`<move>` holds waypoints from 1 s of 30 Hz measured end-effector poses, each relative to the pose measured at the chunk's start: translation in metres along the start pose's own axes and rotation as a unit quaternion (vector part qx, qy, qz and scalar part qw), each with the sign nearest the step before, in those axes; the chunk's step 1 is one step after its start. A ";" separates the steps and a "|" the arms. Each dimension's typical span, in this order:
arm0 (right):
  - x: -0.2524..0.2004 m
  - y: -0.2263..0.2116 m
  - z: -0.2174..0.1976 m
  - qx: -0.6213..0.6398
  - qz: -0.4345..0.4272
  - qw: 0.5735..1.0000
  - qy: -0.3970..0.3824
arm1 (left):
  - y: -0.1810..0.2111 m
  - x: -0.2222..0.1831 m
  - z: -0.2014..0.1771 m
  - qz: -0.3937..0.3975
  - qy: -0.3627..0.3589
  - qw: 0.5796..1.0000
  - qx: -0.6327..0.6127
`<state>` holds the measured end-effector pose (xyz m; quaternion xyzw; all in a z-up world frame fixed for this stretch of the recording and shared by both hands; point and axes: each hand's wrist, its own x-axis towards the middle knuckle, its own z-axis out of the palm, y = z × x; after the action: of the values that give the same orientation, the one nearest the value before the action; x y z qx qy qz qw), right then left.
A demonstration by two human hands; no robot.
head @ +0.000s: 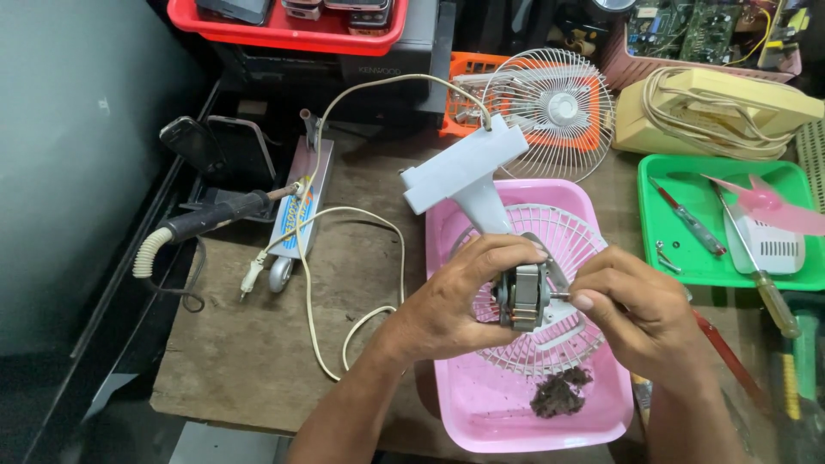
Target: Disassembling a small electric fan motor to clean the interior housing and components using a brush and then reassembling it.
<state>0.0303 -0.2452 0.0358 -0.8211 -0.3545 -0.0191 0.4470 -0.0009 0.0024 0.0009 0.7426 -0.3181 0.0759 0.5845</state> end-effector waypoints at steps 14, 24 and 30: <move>-0.007 -0.003 -0.018 -0.051 0.085 0.992 0.079 | 0.000 0.010 0.007 -0.020 0.028 0.999 -0.026; -0.080 0.028 -0.060 -0.225 0.276 0.928 0.106 | -0.003 0.009 0.015 -0.034 0.038 0.998 -0.041; -0.066 0.071 -0.088 -0.351 0.404 0.844 0.039 | 0.001 0.011 0.016 -0.080 0.047 0.993 -0.078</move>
<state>0.0480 -0.3733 0.0147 -0.9922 0.0572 0.0082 0.1104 0.0029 -0.0163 0.0019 0.7133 -0.2349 0.0383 0.6592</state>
